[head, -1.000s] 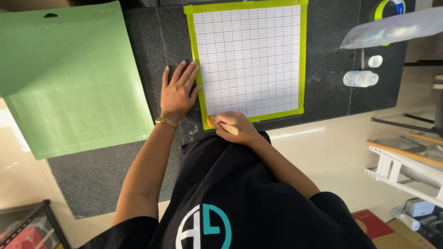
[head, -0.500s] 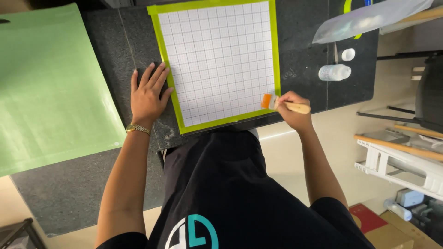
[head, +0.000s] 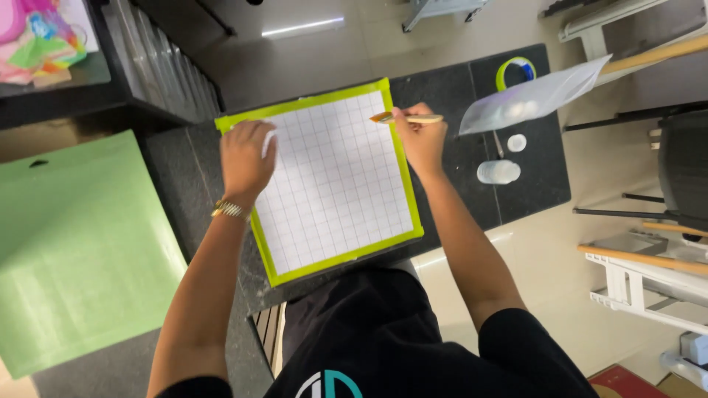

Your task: Applying a layer of white adhesive to a gridded cutting mat using a brush

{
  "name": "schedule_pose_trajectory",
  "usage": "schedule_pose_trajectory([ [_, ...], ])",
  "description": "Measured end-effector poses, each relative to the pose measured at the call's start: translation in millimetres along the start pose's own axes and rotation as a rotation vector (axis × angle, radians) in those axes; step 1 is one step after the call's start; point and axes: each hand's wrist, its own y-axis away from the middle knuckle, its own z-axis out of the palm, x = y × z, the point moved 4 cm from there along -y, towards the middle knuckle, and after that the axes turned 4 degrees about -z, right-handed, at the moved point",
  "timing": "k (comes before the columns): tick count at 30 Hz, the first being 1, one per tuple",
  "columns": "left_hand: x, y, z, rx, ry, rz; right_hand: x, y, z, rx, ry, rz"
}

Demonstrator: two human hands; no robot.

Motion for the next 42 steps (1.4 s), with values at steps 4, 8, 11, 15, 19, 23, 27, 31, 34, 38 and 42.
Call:
schedule_pose_trajectory([
  [4, 52.7, -98.1, 80.1, 0.043, 0.002, 0.138, 5.4, -17.2, 22.1, 0.018, 0.099, -0.019],
  [8, 95.8, -159.2, 148.3, -0.518, 0.071, -0.007, 14.3, -27.6, 39.5, 0.009, 0.091, -0.06],
  [11, 107.8, -173.3, 153.7, -0.704, 0.09, -0.09, 21.4, -34.2, 45.8, 0.023, 0.109, -0.025],
  [15, 113.4, -175.2, 140.0, -0.772, 0.134, -0.105, 38.1, -35.3, 54.7, 0.017, 0.11, 0.081],
  [19, 113.8, -177.3, 119.8, -0.84, 0.14, -0.124, 24.1, -31.4, 57.0, 0.01, 0.114, 0.005],
  [23, 107.6, -169.7, 125.2, -0.859, 0.152, -0.197, -4.2, -17.8, 53.0, 0.009, 0.242, -0.138],
  [27, 110.3, -160.3, 116.4, -0.791, 0.202, -0.233, -17.7, 47.3, 25.8, 0.021, 0.469, -0.343],
  [31, 108.6, -163.7, 123.1, -0.776, 0.212, -0.203, 14.7, 158.8, -24.1, -0.179, 0.309, -0.295],
  [34, 108.6, -154.4, 126.3, -0.757, 0.244, -0.236, 7.6, 213.4, -56.7, -0.193, 0.436, -0.28],
  [38, 105.7, -162.5, 131.3, -0.737, 0.262, -0.217, -24.7, 167.3, -61.8, -0.142, 0.37, -0.355],
  [42, 102.4, -162.9, 124.1, -0.774, 0.333, -0.202, -30.9, 72.0, -35.6, -0.026, 0.216, -0.383],
])
